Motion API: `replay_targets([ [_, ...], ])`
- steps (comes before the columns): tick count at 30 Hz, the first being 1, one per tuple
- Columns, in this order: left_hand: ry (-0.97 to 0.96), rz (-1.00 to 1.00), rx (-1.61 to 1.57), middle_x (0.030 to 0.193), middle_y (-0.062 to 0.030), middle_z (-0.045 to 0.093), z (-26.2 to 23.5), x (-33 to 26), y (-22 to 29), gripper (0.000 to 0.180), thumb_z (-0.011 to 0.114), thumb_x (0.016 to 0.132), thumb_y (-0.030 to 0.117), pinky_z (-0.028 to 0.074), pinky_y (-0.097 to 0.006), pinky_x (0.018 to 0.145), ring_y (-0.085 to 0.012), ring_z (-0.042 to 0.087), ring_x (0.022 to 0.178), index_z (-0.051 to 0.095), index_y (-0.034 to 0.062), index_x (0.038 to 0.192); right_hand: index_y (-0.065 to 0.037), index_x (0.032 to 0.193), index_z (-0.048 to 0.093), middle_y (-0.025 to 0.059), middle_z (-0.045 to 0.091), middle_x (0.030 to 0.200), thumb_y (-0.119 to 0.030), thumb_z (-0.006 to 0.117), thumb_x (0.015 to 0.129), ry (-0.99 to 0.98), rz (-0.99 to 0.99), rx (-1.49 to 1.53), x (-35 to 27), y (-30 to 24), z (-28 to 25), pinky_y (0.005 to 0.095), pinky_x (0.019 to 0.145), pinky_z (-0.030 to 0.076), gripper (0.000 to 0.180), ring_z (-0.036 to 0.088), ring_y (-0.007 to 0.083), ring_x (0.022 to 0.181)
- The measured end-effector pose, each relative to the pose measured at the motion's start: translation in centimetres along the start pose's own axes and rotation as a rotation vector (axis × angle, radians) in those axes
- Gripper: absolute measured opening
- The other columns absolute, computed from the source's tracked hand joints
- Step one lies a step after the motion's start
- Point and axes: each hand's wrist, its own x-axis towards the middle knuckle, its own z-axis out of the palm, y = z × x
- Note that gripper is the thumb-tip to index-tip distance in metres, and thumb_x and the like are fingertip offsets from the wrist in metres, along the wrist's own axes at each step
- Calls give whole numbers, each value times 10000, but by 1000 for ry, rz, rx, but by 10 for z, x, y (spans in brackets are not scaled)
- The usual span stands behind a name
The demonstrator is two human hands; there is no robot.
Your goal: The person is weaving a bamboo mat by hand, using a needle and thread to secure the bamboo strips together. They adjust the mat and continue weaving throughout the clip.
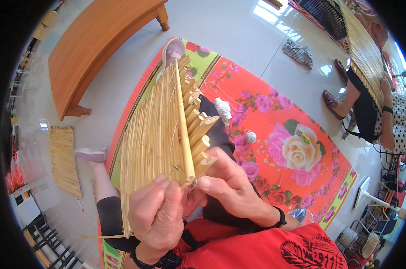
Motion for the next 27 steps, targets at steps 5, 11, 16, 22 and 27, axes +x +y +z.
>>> replay_targets([
  [5,50,2,3,1095,-21,666,4,2,0,370,800,777,55,515,-305,680,-229,698,952,793,68,1147,-31,1468,399,67,610,1025,-550,633,990,34,-6,167,5,9,8,239,609,436,744,568,109,714],
  [11,63,-12,-15,1090,-17,676,7,-3,2,373,773,772,30,522,-306,684,-234,702,946,798,65,1142,-20,1367,448,40,607,958,-469,663,996,153,77,-31,7,-1,18,226,567,396,622,537,84,681],
  [16,48,15,-70,1090,-73,661,13,-5,5,447,798,743,-60,566,-354,721,-281,690,889,761,0,1184,-35,1267,454,61,623,946,-316,674,1020,229,-11,-14,4,-4,25,252,623,470,434,577,102,722],
  [22,46,25,-53,1049,-71,672,0,0,-4,429,839,737,-24,562,-348,702,-262,695,890,768,7,1158,-9,1301,452,84,665,1017,-237,644,1039,98,-200,-142,7,6,14,300,808,536,396,660,161,894],
  [27,64,-30,-12,1016,-75,673,-66,22,-21,427,858,712,-37,552,-320,677,-233,684,849,782,25,1128,24,1226,640,164,691,1168,-186,729,933,161,-720,-1111,14,-41,-1,406,997,488,371,639,284,1114],
])
